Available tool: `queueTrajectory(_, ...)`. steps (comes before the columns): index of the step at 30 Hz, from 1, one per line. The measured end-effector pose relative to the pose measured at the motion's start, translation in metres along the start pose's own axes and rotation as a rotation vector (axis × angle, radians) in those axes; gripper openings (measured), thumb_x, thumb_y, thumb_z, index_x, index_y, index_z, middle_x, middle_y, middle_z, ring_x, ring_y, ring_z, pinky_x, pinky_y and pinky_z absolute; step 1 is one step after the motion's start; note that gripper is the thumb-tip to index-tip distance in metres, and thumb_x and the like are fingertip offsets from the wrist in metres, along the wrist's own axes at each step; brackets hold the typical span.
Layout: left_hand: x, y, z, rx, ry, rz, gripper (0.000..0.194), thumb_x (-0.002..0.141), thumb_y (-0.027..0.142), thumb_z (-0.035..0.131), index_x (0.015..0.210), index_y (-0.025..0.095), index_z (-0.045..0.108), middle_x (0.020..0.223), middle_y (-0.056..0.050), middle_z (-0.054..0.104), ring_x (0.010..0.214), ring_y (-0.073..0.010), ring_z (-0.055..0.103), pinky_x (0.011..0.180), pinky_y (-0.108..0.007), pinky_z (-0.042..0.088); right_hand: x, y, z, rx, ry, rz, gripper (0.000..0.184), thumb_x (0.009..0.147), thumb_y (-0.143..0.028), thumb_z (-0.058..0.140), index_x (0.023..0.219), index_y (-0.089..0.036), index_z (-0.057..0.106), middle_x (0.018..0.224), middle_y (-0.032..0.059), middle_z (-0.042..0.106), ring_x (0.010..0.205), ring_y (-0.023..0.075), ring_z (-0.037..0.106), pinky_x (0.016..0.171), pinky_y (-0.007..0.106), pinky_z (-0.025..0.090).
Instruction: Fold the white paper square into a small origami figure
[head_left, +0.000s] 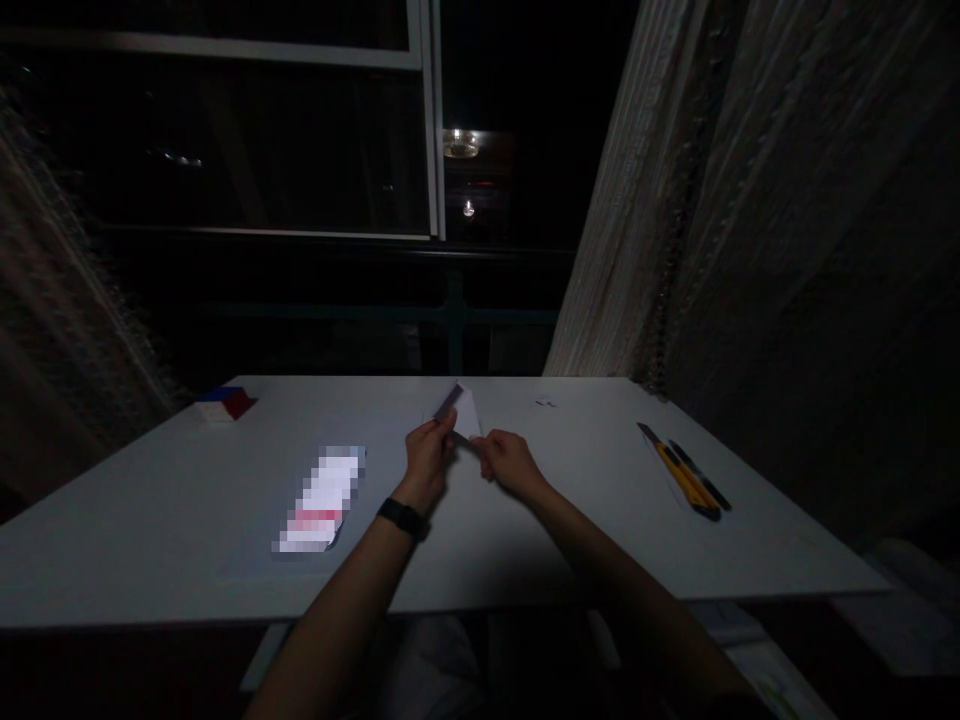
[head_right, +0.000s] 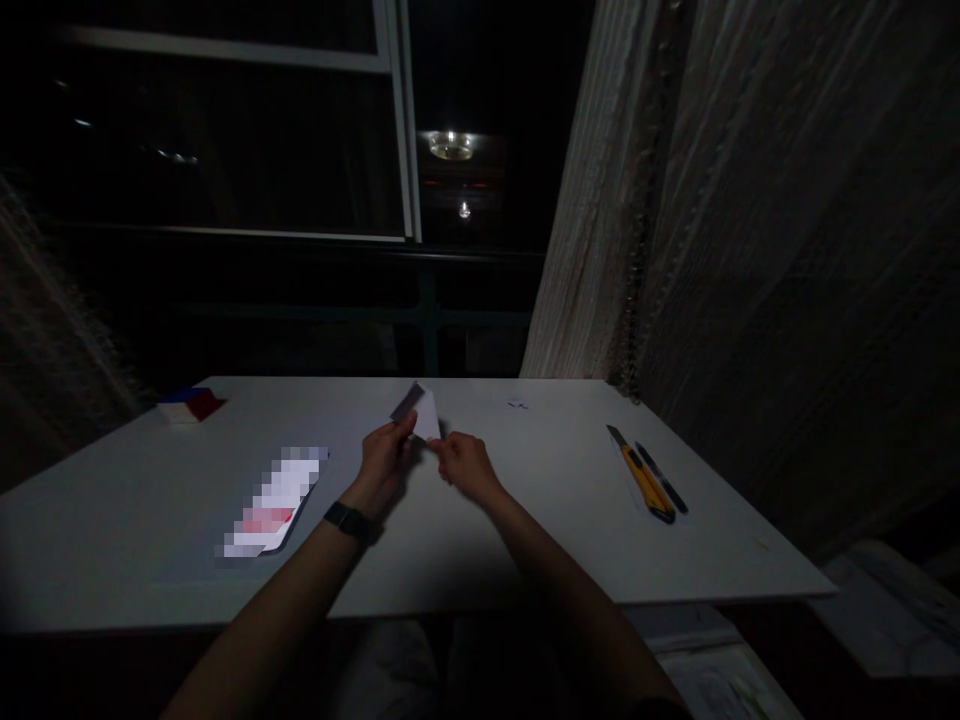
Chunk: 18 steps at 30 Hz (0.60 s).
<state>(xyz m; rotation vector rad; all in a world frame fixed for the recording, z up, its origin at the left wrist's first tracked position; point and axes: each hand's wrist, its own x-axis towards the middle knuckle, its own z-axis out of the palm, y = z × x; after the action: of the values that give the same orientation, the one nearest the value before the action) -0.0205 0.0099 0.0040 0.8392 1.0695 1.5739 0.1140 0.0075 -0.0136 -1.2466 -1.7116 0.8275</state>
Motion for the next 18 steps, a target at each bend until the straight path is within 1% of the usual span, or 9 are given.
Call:
queueTrajectory(2,0.001,-0.001,-0.001,0.007,-0.002,0.014,0.042,0.056,0.045,0.072,0.049,0.016,0.043,0.039,0.006,0.040,0.035,-0.0036,0.031,0.036,-0.020,0.019,0.000,0.000,-0.002,0.025,-0.054,0.021,0.042,0.081,-0.052,0.043,0.060,-0.016,0.053,0.048,0.0004,0.057,0.043,0.0113,0.054,0.050,0.023,0.042)
queueTrajectory(3,0.002,-0.002,-0.001,0.022,0.009,0.031,0.041,0.057,0.046,0.070,0.049,0.015,0.044,0.040,0.006,0.040,0.035,-0.0039,0.031,0.037,-0.020,0.020,0.000,0.000,-0.002,0.010,-0.037,0.016,0.041,0.080,-0.052,0.044,0.068,-0.016,0.057,0.054,0.0018,0.060,0.047,0.0122,0.057,0.053,0.024,0.044)
queueTrajectory(5,0.003,-0.005,-0.001,0.077,0.046,0.076,0.040,0.060,0.047,0.068,0.048,0.015,0.047,0.040,0.005,0.041,0.036,-0.0045,0.032,0.038,-0.020,0.021,-0.001,-0.002,-0.002,-0.075,0.072,-0.015,0.041,0.075,-0.052,0.053,0.096,-0.017,0.056,0.077,0.0051,0.066,0.059,0.0137,0.060,0.060,0.027,0.045)
queueTrajectory(7,0.004,-0.009,-0.001,0.140,0.055,0.113,0.039,0.062,0.046,0.065,0.048,0.014,0.050,0.040,0.004,0.042,0.038,-0.0054,0.034,0.039,-0.020,0.023,-0.004,-0.004,-0.001,-0.194,0.169,-0.054,0.064,0.066,-0.048,0.065,0.120,-0.023,0.042,0.103,0.0073,0.062,0.070,0.0157,0.061,0.067,0.031,0.045)
queueTrajectory(8,0.005,-0.011,-0.001,0.151,0.037,0.117,0.038,0.063,0.046,0.064,0.050,0.013,0.052,0.041,0.004,0.043,0.039,-0.0058,0.035,0.040,-0.020,0.024,-0.005,-0.005,0.000,-0.243,0.188,-0.072,0.073,0.063,-0.046,0.068,0.126,-0.025,0.036,0.111,0.0079,0.058,0.076,0.0173,0.061,0.070,0.032,0.045)
queueTrajectory(9,0.005,-0.013,-0.001,0.152,0.000,0.112,0.037,0.063,0.046,0.064,0.051,0.013,0.053,0.042,0.004,0.044,0.040,-0.0064,0.037,0.041,-0.020,0.026,-0.006,-0.006,0.001,-0.279,0.193,-0.088,0.077,0.063,-0.044,0.068,0.129,-0.026,0.033,0.116,0.0083,0.055,0.083,0.0192,0.060,0.073,0.034,0.044)
queueTrajectory(12,0.009,-0.018,-0.001,0.178,-0.080,0.122,0.035,0.062,0.045,0.065,0.055,0.012,0.059,0.048,0.001,0.051,0.046,-0.0087,0.043,0.045,-0.021,0.030,-0.008,-0.007,0.002,-0.304,0.186,-0.127,0.073,0.067,-0.041,0.064,0.130,-0.026,0.031,0.117,0.0082,0.052,0.095,0.0220,0.056,0.076,0.035,0.043)
queueTrajectory(15,0.010,-0.020,-0.001,0.239,-0.073,0.160,0.034,0.062,0.044,0.065,0.053,0.012,0.059,0.048,0.000,0.051,0.047,-0.0090,0.043,0.046,-0.022,0.030,-0.006,-0.006,-0.001,-0.284,0.172,-0.136,0.071,0.068,-0.040,0.063,0.130,-0.026,0.031,0.115,0.0072,0.052,0.089,0.0199,0.057,0.073,0.033,0.044)
queueTrajectory(18,0.009,-0.019,-0.002,0.287,-0.095,0.156,0.035,0.063,0.044,0.064,0.050,0.012,0.057,0.045,0.001,0.048,0.044,-0.0079,0.038,0.045,-0.022,0.027,-0.003,-0.002,-0.004,-0.307,0.171,-0.166,0.065,0.069,-0.038,0.062,0.127,-0.024,0.036,0.112,0.0074,0.053,0.085,0.0185,0.057,0.072,0.032,0.044)
